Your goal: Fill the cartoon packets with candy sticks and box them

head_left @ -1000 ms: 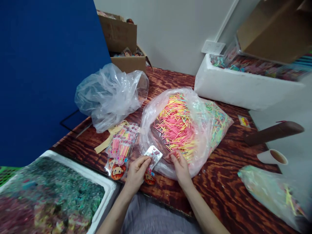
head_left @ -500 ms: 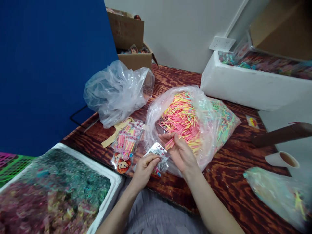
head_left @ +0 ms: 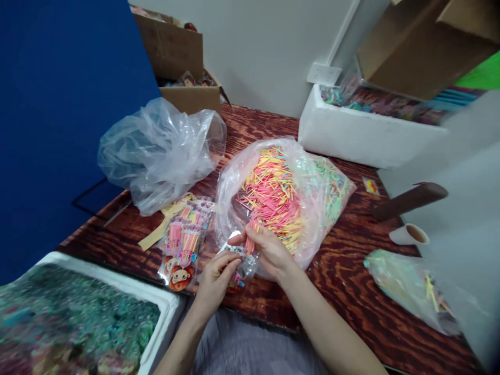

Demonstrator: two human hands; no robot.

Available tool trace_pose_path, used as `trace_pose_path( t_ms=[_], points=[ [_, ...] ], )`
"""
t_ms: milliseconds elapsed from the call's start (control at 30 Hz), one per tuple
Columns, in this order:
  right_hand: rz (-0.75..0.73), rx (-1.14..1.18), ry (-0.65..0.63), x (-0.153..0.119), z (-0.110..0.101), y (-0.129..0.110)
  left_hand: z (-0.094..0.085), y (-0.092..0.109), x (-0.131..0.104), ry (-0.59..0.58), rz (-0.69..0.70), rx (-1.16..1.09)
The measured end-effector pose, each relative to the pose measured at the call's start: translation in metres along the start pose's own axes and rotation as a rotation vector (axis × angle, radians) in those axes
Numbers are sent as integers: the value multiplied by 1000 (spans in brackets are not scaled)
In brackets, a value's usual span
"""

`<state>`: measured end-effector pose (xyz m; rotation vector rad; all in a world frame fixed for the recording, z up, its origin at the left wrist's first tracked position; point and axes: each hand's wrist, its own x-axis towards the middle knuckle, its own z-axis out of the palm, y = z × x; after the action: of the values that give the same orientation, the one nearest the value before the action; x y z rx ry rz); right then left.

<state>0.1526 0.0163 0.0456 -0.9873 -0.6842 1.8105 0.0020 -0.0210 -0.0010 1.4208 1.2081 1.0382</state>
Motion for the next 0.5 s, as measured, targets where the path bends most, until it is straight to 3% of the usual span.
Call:
trace_pose_path(
  t_ms=[233,367,500],
  points=[
    [-159,-15,37,-14,4,16,7,-3,-2,161,-37,-123],
    [-209,-90,101,-28,1,21,9,-8,-5,128,-66,-142],
    [-196,21,87,-35,-4,14,12,-2,-5,122,-76,-192]
  ],
)
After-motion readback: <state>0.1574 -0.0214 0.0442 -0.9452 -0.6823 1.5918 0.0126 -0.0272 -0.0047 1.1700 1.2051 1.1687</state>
